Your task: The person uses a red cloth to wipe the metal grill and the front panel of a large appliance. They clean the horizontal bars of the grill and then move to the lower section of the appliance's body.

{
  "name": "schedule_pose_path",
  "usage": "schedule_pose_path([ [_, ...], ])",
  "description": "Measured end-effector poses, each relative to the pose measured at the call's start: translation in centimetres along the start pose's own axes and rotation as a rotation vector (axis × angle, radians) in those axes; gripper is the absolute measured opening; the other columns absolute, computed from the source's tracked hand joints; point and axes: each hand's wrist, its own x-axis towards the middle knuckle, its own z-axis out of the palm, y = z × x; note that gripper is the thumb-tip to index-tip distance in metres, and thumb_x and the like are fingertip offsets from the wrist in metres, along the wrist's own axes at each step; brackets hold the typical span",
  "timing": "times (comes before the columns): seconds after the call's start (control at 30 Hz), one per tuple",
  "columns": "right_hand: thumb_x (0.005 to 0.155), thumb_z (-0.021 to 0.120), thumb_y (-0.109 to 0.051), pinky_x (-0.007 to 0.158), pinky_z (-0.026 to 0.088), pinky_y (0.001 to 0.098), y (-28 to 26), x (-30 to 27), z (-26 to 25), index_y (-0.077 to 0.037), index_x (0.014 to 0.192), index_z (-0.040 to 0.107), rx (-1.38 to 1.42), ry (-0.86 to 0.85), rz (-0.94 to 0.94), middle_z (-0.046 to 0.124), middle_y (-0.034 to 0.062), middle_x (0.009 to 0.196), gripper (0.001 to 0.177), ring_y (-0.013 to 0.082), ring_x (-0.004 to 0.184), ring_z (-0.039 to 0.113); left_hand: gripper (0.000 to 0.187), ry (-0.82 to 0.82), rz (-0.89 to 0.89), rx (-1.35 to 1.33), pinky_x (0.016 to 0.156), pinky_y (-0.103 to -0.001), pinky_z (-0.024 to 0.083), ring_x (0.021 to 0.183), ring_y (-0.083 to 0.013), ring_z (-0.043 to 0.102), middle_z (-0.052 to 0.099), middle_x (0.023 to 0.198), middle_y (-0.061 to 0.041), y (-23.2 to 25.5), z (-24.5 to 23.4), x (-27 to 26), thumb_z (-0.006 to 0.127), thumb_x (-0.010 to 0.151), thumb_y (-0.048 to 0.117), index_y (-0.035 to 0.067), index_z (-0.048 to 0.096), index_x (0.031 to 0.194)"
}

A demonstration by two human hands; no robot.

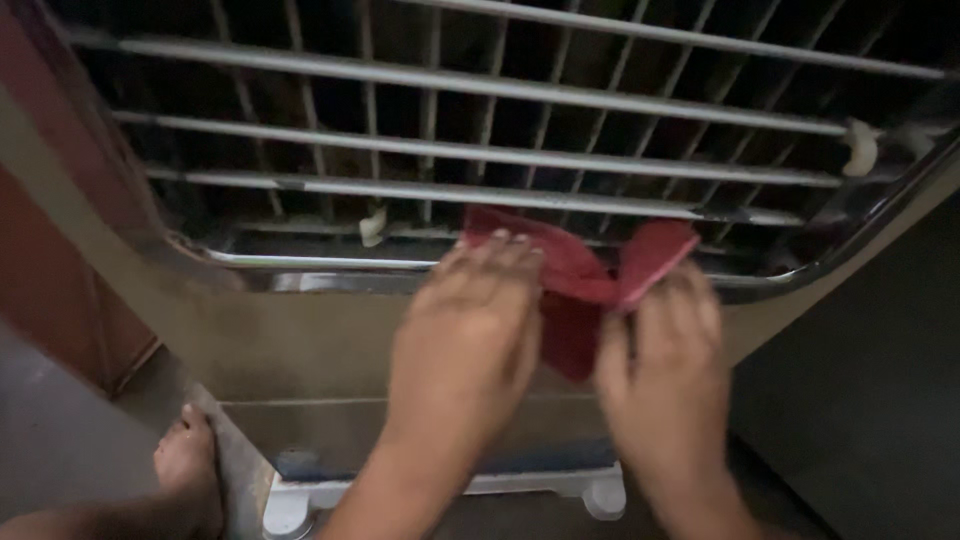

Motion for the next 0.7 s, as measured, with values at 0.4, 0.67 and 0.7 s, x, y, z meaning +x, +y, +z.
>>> schedule_pose_path([
  [0.4,0.084,0.063,-0.002,0.108,0.046,0.0509,-7.6,3.0,2.4,0.004,0.119,0.063,0.255,0.074,-0.123,0.062,0.0254,0.129,0.036,0.0450,0.128,0.055,0.024,0.018,-0.194,0.145,0.092,-0.046,0.052,0.103,-0.0352,0.069,0.075,0.107,-0.014,-3.0,-3.4,1.4,0.062,0.088,0.005,0.007,0.074,0.108],
  [0.67,0.080,0.063,0.005,0.110,0.046,0.0489,-7.5,3.3,3.3,0.007,0.117,0.065,0.299,0.056,-0.143,0.064,0.0231,0.126,0.038,0.0426,0.129,0.056,0.028,0.093,-0.209,0.281,0.091,-0.050,0.047,0.094,-0.0359,0.066,0.072,0.096,-0.015,-2.6,-0.5,2.1,0.064,0.078,0.004,0.003,0.072,0.105],
  [0.7,0.080,0.063,0.005,0.112,0.046,0.0499,-7.2,3.0,3.2,0.007,0.116,0.066,0.272,0.063,-0.140,0.064,0.0229,0.128,0.036,0.0427,0.131,0.055,0.026,0.098,-0.225,0.277,0.092,-0.051,0.047,0.095,-0.0371,0.064,0.070,0.095,-0.015,-2.3,-0.1,2.0,0.065,0.077,0.005,0.003,0.070,0.103],
])
